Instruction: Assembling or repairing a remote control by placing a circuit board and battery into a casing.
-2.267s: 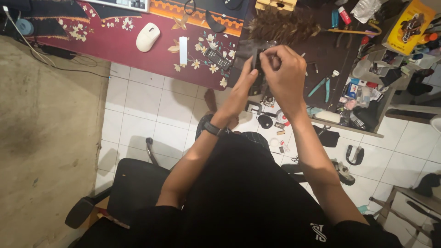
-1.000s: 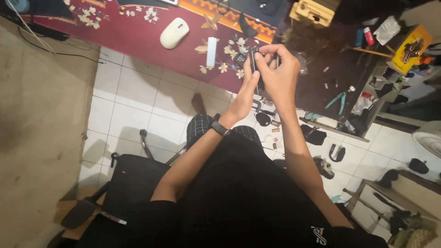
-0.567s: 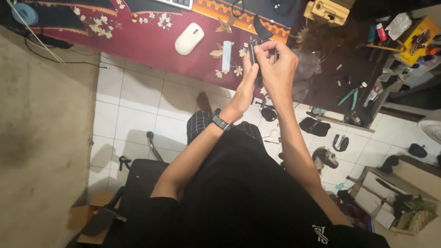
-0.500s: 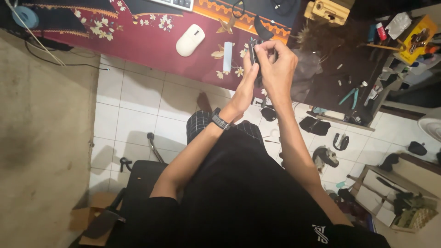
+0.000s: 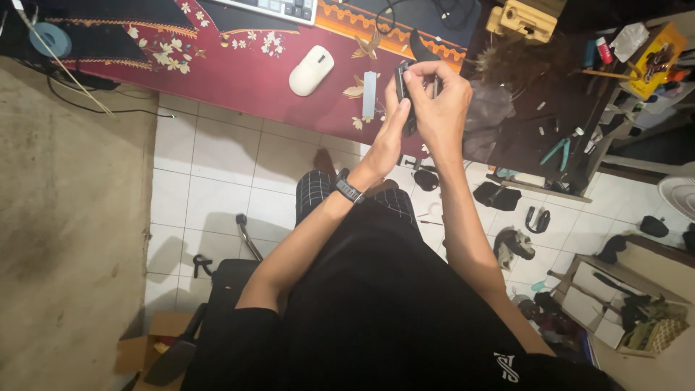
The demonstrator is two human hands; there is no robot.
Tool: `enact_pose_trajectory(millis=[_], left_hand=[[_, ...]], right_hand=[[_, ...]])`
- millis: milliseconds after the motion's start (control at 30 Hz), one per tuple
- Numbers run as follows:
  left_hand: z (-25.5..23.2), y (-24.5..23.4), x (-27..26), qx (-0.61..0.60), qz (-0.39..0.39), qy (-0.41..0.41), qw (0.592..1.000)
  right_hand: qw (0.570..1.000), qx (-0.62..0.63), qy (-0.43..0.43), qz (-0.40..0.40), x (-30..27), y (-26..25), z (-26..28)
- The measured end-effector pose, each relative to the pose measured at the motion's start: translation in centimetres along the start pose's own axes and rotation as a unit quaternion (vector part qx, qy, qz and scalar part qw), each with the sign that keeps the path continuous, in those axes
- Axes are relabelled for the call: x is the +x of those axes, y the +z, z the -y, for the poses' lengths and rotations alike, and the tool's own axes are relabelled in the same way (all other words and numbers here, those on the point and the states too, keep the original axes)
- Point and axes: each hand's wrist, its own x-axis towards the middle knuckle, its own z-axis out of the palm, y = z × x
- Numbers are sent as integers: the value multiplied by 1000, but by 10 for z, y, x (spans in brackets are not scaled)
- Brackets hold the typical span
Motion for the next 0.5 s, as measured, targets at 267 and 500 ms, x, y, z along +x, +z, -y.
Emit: enact_pose_trajectory(millis=[267,500], left_hand=[[-6,-3,2,-8,12,6,1000],[-8,-6,3,-12,22,12,1000]], right_hand=[[1000,9,16,-1,1,1,10],[1000,21,4,3,0,0,25]])
